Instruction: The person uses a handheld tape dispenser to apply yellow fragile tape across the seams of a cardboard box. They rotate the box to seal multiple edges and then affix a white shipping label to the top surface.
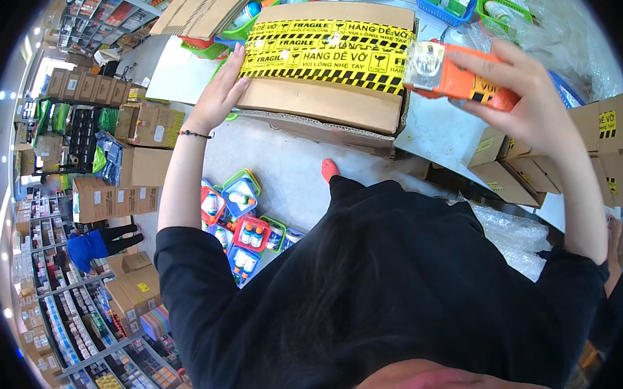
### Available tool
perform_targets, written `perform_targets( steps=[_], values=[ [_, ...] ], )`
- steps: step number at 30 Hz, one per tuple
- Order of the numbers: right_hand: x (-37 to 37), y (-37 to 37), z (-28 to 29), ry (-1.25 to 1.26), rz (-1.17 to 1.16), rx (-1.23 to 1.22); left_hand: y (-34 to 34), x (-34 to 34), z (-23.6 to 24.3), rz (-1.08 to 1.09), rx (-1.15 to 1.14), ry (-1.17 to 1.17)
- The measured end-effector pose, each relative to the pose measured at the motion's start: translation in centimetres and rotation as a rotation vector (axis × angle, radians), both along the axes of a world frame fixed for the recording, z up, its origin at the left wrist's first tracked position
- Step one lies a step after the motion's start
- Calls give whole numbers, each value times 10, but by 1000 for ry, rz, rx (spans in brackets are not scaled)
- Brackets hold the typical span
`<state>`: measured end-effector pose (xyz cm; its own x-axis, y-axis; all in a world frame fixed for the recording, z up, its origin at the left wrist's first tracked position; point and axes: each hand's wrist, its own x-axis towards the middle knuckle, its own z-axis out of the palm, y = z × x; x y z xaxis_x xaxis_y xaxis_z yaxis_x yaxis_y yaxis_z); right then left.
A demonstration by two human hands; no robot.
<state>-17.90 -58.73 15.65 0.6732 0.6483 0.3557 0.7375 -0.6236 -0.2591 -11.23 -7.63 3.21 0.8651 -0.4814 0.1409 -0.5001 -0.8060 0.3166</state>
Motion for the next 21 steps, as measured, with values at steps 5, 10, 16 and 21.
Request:
perform_targets(
  steps=[5,10,16,21],
  values=[
    [4,-25,-43,142,-32,-39,6,2,8,-7,63,50],
    [9,-33,-87,81,32,54,-28,-34,13,386,358,-28],
    [-11,-31,-114,127,-63,186,-79,-53,-37,616,-111,-301],
    [-56,4,-117,179,-185,252,-33,6,-28,253,-315,-195]
  ],
)
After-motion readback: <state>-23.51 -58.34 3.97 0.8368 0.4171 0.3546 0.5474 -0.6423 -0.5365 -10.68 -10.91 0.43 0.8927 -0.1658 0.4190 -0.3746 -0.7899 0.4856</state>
